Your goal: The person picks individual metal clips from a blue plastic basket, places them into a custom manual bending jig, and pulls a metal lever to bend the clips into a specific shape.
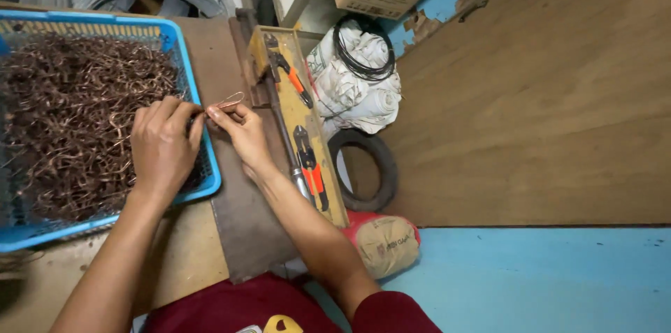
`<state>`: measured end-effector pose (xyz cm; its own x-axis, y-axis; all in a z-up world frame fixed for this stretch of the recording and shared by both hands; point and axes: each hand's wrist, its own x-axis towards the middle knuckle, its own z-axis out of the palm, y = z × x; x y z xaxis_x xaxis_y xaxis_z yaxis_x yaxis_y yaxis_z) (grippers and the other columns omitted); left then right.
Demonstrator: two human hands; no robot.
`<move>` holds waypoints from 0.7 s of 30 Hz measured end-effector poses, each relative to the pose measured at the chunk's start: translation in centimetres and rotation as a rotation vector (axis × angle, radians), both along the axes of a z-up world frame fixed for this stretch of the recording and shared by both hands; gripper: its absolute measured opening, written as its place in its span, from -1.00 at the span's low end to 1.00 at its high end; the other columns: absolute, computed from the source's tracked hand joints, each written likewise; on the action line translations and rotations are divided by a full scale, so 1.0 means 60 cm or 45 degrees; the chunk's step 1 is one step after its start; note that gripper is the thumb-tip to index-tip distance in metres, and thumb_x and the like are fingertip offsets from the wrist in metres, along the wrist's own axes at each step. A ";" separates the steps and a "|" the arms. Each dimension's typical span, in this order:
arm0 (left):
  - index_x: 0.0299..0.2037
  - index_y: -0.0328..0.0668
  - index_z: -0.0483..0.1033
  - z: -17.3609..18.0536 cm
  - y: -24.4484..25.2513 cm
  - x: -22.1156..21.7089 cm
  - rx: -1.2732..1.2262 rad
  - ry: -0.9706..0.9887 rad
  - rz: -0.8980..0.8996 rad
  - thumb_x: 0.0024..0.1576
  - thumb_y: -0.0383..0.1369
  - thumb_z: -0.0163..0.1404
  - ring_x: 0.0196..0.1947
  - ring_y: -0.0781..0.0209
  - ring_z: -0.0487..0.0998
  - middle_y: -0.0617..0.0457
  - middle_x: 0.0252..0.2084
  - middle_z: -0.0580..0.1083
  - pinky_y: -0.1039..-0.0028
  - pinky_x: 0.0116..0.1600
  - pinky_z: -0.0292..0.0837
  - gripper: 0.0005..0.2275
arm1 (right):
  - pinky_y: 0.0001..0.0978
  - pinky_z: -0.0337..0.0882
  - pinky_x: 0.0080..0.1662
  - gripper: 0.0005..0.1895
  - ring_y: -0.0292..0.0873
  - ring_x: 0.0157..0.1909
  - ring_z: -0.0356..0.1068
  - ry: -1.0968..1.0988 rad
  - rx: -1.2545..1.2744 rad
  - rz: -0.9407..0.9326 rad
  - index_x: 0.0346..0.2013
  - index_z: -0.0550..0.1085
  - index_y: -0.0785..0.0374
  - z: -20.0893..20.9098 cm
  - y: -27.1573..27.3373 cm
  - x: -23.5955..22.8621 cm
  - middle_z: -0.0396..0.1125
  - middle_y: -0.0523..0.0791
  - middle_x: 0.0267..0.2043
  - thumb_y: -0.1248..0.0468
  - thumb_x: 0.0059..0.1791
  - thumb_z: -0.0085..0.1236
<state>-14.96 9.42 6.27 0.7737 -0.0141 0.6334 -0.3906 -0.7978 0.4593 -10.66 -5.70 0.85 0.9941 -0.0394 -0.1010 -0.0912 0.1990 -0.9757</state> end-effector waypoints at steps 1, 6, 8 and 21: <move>-0.19 -0.06 0.62 0.002 -0.005 0.004 -0.001 -0.001 -0.005 0.17 -0.39 0.27 -0.19 0.04 0.56 0.07 -0.27 0.47 0.32 0.00 0.40 -0.90 | -0.57 0.56 -0.13 -0.73 -0.34 -0.22 0.52 -0.001 -0.001 -0.005 -0.15 0.58 0.23 0.001 -0.006 0.004 0.50 -0.11 -0.23 0.17 -0.03 0.44; -0.22 -0.02 0.60 0.003 -0.025 0.012 0.046 0.020 -0.018 0.21 -0.35 0.22 -0.20 0.09 0.56 0.10 -0.29 0.48 0.34 0.02 0.39 -0.95 | -0.51 0.53 -0.09 -0.61 -0.34 -0.18 0.50 0.047 -0.158 0.038 -0.05 0.57 0.20 0.028 -0.027 -0.001 0.50 -0.11 -0.19 0.07 -0.04 0.44; -0.20 -0.03 0.61 -0.003 -0.026 0.020 0.054 0.023 -0.012 0.22 -0.35 0.21 -0.19 0.09 0.56 0.10 -0.28 0.48 0.34 0.03 0.39 -0.95 | -0.41 0.51 0.00 -0.49 -0.25 -0.09 0.47 0.002 -0.301 0.048 0.08 0.48 0.30 0.067 -0.054 -0.017 0.46 0.00 -0.08 0.07 -0.02 0.39; -0.22 -0.09 0.60 -0.015 -0.040 0.044 0.083 0.187 0.059 0.26 -0.36 0.19 0.02 0.02 0.57 -0.01 -0.04 0.45 0.23 0.27 0.31 -0.94 | -0.24 0.62 -0.36 0.04 0.18 -0.13 0.48 0.455 -0.941 0.108 0.48 -0.06 0.21 0.055 -0.203 -0.122 0.30 0.22 0.06 0.00 -0.07 0.38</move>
